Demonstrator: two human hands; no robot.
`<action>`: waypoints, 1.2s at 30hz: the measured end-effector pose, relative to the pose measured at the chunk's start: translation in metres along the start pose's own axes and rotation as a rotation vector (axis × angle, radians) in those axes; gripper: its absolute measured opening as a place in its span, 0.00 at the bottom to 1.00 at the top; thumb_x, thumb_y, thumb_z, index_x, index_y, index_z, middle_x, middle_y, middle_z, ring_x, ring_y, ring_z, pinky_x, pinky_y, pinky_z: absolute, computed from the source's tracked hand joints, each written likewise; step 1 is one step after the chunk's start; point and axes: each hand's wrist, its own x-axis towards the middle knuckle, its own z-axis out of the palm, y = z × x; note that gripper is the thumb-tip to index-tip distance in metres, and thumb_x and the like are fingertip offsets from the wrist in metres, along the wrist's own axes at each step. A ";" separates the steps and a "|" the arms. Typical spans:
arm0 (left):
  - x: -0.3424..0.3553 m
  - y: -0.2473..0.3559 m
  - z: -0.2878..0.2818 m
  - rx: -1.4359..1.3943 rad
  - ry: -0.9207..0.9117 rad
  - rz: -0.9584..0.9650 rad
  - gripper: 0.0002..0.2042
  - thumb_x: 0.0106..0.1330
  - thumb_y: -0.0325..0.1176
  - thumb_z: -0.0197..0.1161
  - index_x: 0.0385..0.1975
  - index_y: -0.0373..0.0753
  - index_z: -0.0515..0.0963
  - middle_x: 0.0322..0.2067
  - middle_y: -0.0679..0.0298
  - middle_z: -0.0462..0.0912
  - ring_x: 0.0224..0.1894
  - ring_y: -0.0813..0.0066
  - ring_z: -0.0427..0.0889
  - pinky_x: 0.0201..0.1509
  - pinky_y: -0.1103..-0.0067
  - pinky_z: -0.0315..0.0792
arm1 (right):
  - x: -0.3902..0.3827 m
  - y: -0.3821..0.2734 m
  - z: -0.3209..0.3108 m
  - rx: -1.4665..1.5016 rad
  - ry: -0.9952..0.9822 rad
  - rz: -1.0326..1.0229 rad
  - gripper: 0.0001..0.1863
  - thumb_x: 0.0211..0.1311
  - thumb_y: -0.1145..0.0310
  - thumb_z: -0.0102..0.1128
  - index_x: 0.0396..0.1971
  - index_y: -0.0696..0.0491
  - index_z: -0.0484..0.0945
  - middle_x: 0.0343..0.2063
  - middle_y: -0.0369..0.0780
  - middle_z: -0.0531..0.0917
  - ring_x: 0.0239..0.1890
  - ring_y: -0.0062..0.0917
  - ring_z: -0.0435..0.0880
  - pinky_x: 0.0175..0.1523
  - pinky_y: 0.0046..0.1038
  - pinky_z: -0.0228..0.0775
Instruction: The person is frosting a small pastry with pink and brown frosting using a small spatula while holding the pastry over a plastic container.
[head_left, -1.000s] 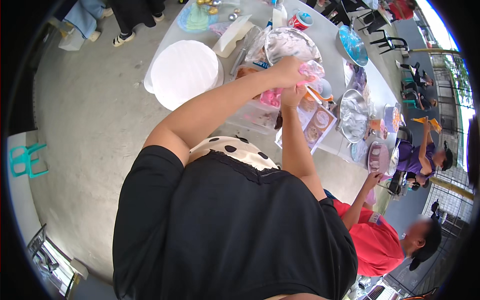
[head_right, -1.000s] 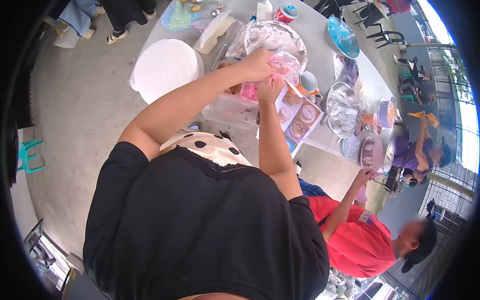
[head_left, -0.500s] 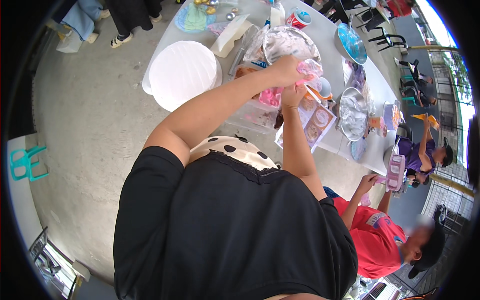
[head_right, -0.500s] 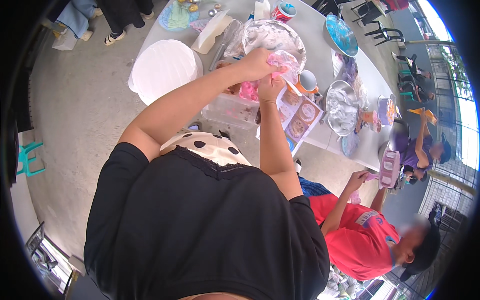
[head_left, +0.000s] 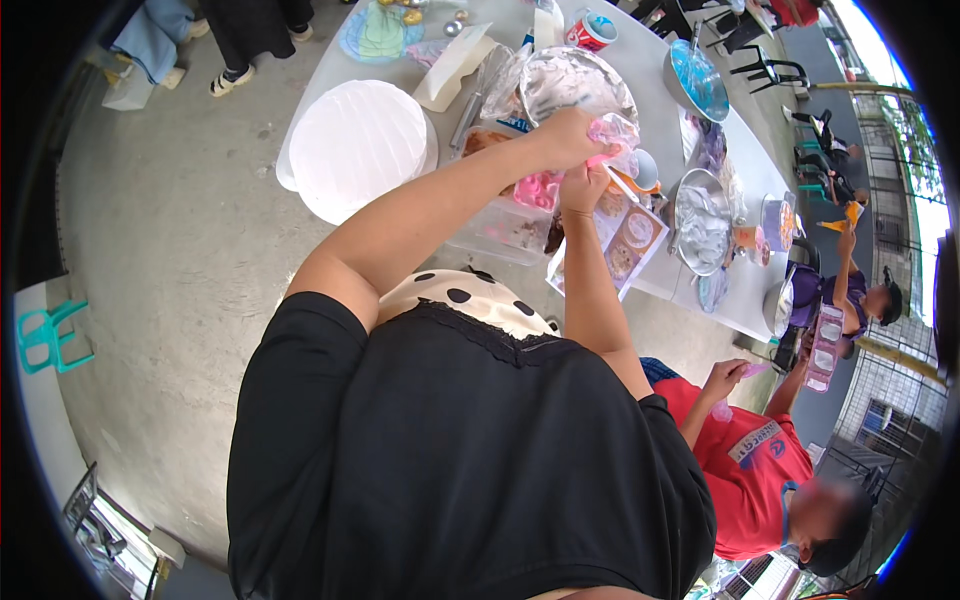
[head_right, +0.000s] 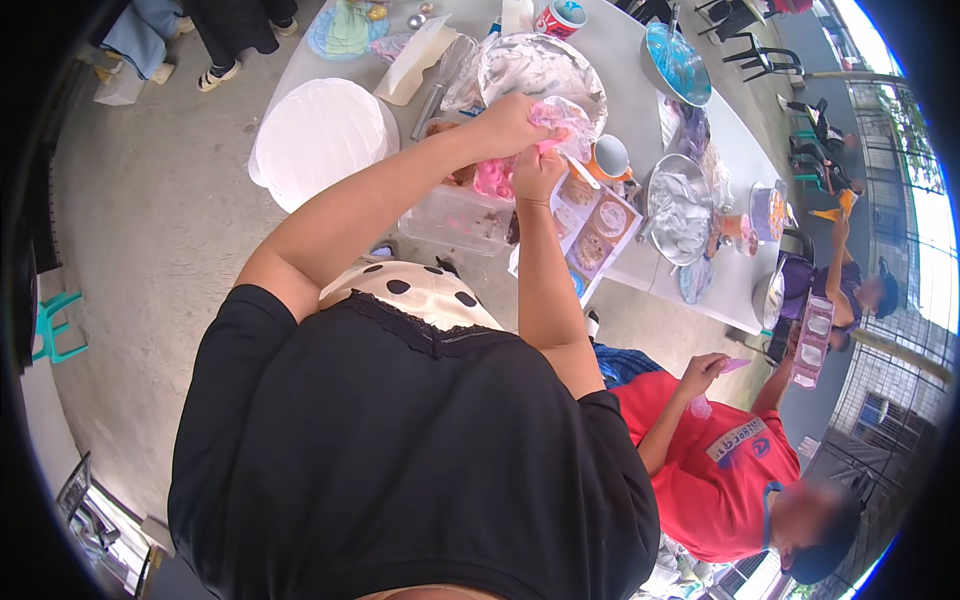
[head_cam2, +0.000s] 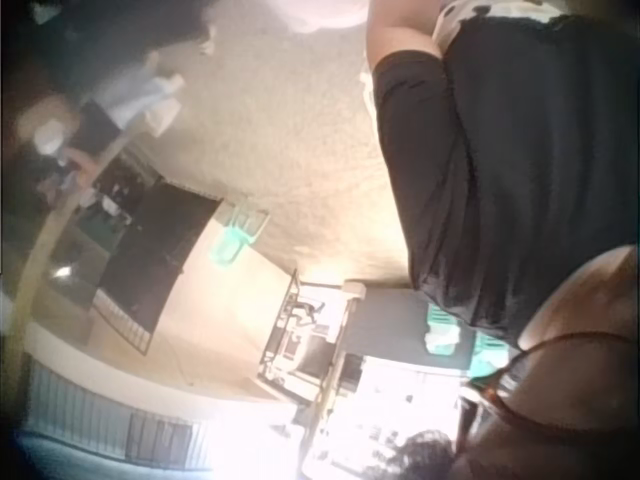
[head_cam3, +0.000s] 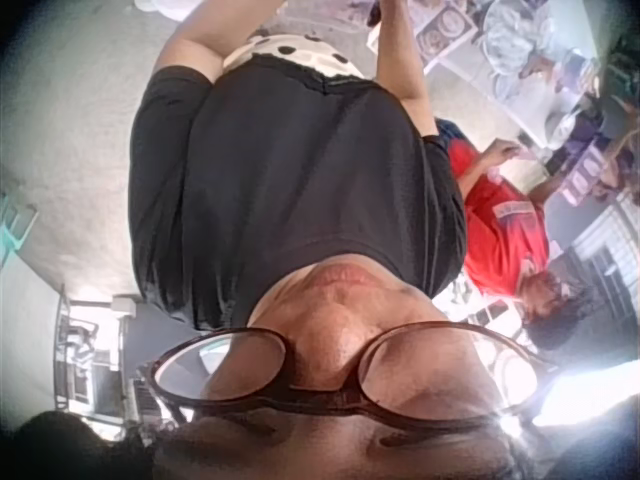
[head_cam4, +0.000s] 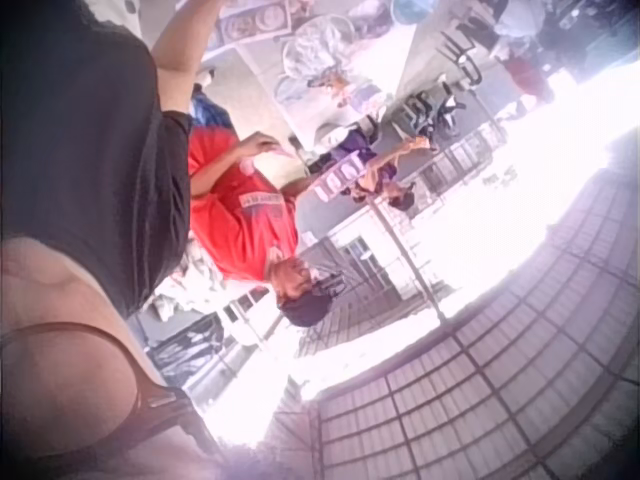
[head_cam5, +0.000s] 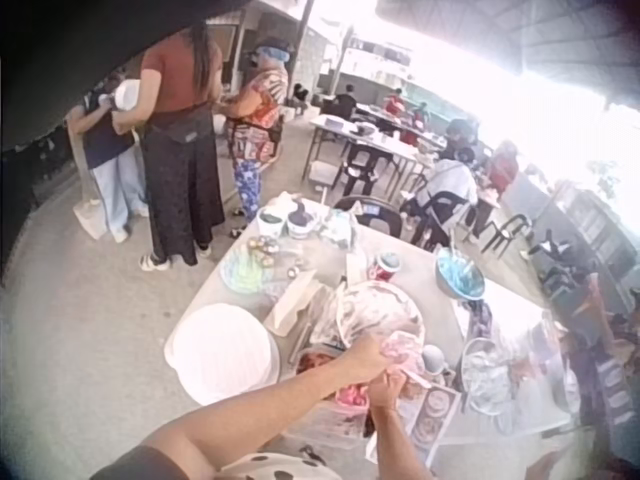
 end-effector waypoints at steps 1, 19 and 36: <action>0.000 0.000 0.000 -0.003 -0.002 0.000 0.23 0.51 0.42 0.64 0.46 0.38 0.73 0.32 0.49 0.80 0.36 0.54 0.79 0.41 0.73 0.71 | 0.000 0.000 0.001 0.027 0.002 0.036 0.14 0.51 0.74 0.48 0.09 0.61 0.69 0.07 0.32 0.69 0.14 0.13 0.66 0.19 0.21 0.58; -0.006 -0.020 -0.005 -0.103 0.071 -0.062 0.19 0.52 0.44 0.65 0.31 0.30 0.77 0.26 0.50 0.79 0.30 0.55 0.78 0.35 0.72 0.70 | -0.019 -0.018 -0.012 0.135 -0.301 0.310 0.06 0.62 0.69 0.50 0.31 0.57 0.70 0.26 0.31 0.72 0.27 0.12 0.66 0.31 0.17 0.62; -0.049 0.004 0.015 0.170 -0.211 0.347 0.11 0.46 0.24 0.59 0.32 0.37 0.77 0.29 0.58 0.74 0.32 0.59 0.73 0.37 0.72 0.69 | -0.026 -0.122 -0.077 1.131 -0.311 1.470 0.27 0.63 0.49 0.42 0.42 0.61 0.72 0.40 0.48 0.77 0.44 0.37 0.76 0.54 0.36 0.66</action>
